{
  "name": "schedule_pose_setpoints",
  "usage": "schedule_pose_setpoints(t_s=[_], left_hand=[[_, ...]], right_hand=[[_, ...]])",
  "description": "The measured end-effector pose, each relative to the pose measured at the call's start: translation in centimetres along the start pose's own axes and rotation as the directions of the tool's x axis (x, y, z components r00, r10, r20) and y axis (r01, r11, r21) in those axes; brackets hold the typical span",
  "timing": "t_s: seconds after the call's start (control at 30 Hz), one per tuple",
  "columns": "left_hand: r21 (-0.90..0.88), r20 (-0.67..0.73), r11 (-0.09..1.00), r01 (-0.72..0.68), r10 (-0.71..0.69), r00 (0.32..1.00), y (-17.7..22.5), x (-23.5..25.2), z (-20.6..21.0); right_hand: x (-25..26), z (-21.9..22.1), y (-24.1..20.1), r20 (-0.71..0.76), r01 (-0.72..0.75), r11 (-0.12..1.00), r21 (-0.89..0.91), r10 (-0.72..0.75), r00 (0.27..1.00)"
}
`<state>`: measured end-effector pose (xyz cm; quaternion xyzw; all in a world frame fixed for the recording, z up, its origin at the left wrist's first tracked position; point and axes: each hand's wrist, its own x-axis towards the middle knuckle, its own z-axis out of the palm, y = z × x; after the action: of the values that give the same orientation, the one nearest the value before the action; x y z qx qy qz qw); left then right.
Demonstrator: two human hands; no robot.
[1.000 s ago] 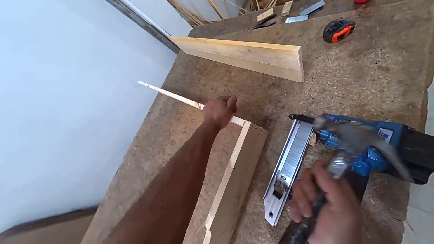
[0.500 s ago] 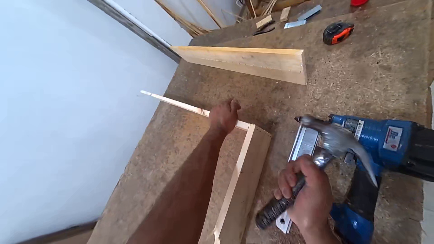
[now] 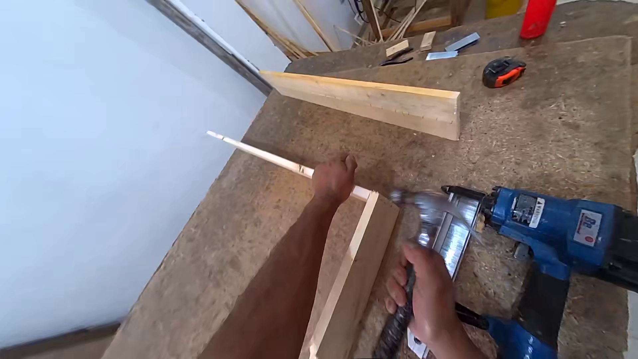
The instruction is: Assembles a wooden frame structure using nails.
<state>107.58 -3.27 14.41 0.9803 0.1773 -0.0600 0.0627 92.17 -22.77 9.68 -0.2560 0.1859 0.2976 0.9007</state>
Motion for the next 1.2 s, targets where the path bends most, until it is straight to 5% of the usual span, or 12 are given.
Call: schedule_pose_setpoints(t_s=[0.07, 0.1, 0.2, 0.33, 0.43, 0.53, 0.63, 0.73, 1.03, 1.2], left_hand=[[-0.009, -0.018, 1.0, 0.023, -0.023, 1.0, -0.4, -0.3, 0.5], [0.0, -0.018, 1.0, 0.021, -0.021, 1.0, -0.3, -0.3, 0.6], [0.083, 0.034, 0.997, -0.002, -0.001, 0.999, 0.1, 0.0, -0.5], [0.185, -0.091, 0.978, 0.097, -0.081, 0.993, 0.3, -0.9, 0.2], [0.006, -0.209, 0.99, 0.144, -0.139, 0.968, 0.2, -3.3, 0.8], [-0.39, -0.051, 0.88, 0.273, -0.317, 0.947, 1.2, -8.6, 1.8], [-0.533, 0.182, 0.699, 0.477, -0.456, 0.871, 1.9, -11.7, 1.1], [-0.468, 0.293, 0.703, 0.536, -0.448, 0.844, 2.8, -11.3, -0.1], [-0.367, 0.253, 0.618, 0.695, -0.653, 0.714, 5.9, -10.6, -0.4], [-0.29, 0.33, 0.553, 0.781, -0.709, 0.624, 6.1, -8.8, -0.9]], right_hand=[[0.4, 0.6, 2.0, -0.062, 0.026, 0.999, 0.046, -0.023, 0.998], [1.0, 0.6, 2.4, -0.041, -0.075, 0.997, 0.028, 0.076, 0.996], [0.0, -0.6, -1.2, -0.057, -0.214, 0.949, -0.232, 0.206, 0.977], [-5.9, -3.4, -4.9, -0.079, -0.039, 0.832, -0.553, -0.006, 0.997], [-7.6, -4.6, -8.5, 0.011, 0.008, 0.536, -0.844, 0.002, 1.0], [-6.9, -4.3, -13.8, 0.035, 0.029, 0.054, -0.998, 0.118, 0.992], [-3.9, -3.1, -17.9, 0.079, 0.136, -0.235, -0.962, 0.237, 0.968], [-0.2, -2.6, -19.8, 0.145, 0.208, -0.24, -0.948, 0.257, 0.956], [9.8, 3.3, -22.2, 0.002, 0.289, -0.644, -0.708, 0.408, 0.913], [16.1, 3.2, -19.6, 0.082, 0.402, -0.715, -0.571, 0.438, 0.895]])
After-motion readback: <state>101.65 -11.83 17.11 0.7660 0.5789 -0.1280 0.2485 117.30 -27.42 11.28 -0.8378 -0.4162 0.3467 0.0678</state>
